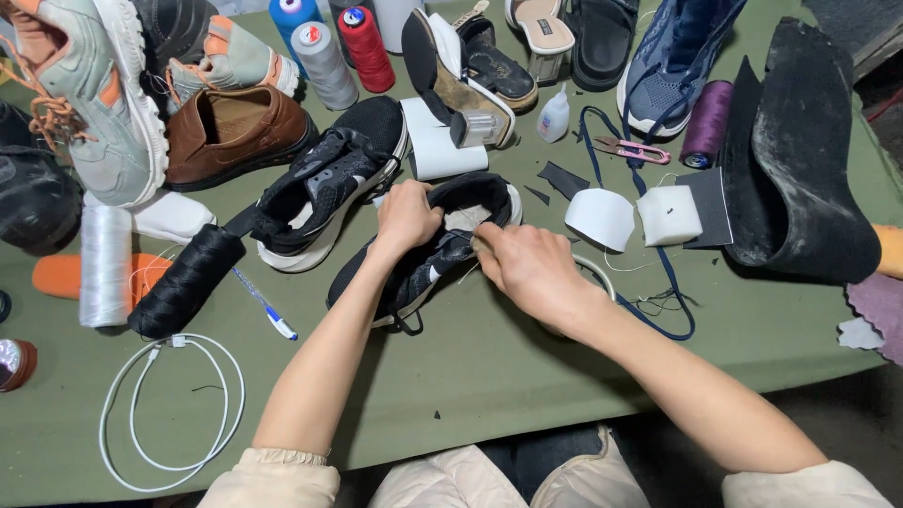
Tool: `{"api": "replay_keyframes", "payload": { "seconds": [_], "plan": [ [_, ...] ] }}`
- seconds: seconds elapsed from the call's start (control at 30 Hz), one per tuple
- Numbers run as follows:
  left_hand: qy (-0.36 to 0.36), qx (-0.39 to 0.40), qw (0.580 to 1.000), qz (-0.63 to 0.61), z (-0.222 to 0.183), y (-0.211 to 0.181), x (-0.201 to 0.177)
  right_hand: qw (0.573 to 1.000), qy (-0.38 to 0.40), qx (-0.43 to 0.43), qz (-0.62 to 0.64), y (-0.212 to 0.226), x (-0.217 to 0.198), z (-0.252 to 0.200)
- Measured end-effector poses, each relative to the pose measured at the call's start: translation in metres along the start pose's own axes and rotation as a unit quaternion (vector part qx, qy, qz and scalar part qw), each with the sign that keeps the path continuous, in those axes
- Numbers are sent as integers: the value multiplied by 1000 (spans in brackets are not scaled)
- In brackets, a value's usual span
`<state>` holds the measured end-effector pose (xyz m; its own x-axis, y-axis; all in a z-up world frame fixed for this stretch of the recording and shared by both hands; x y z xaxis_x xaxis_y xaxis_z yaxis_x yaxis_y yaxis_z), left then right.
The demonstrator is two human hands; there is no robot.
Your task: Hand-stitching the sole of a black sneaker using an awl and thread on a repair workbench.
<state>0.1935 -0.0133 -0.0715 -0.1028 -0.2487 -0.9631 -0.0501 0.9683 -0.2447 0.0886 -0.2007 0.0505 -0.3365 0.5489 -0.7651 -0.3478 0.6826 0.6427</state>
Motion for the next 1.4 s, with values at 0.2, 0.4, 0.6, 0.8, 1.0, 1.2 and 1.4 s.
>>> {"api": "replay_keyframes", "payload": {
  "seconds": [0.2, 0.4, 0.6, 0.8, 1.0, 1.2, 1.4],
  "plan": [
    [1, -13, 1000, -12, 6, 2, -5, 997, 28, 56, 36, 3, -21, 7],
    [48, -34, 998, -32, -3, -6, -18, 998, -36, -10, -52, 6, -18, 15],
    [57, -26, 995, -83, -6, -6, -21, 990, 2, -32, -137, 5, 17, 3],
    [95, -47, 992, -65, -2, -5, -19, 992, -10, -24, -122, 7, 10, 1],
    [118, -64, 986, -100, -7, -11, -36, 998, -20, -13, -59, 16, -10, 12],
    [119, -76, 985, -101, 0, -5, -31, 995, -14, -19, -96, 25, -10, 17],
    [133, -81, 983, -94, -5, -8, -37, 993, -20, -31, -115, 28, -12, 24]
  ]
}}
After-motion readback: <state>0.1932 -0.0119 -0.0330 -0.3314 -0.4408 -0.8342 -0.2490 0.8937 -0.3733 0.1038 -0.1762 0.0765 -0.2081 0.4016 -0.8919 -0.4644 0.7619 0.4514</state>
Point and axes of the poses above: each hand's wrist, its own z-axis towards the middle knuckle, its own x-axis out of the palm, y = z × x, the point moved 7 cm from there along z, towards the middle knuckle, and after that the axes turned 15 degrees about z, right-handed, at the moved point
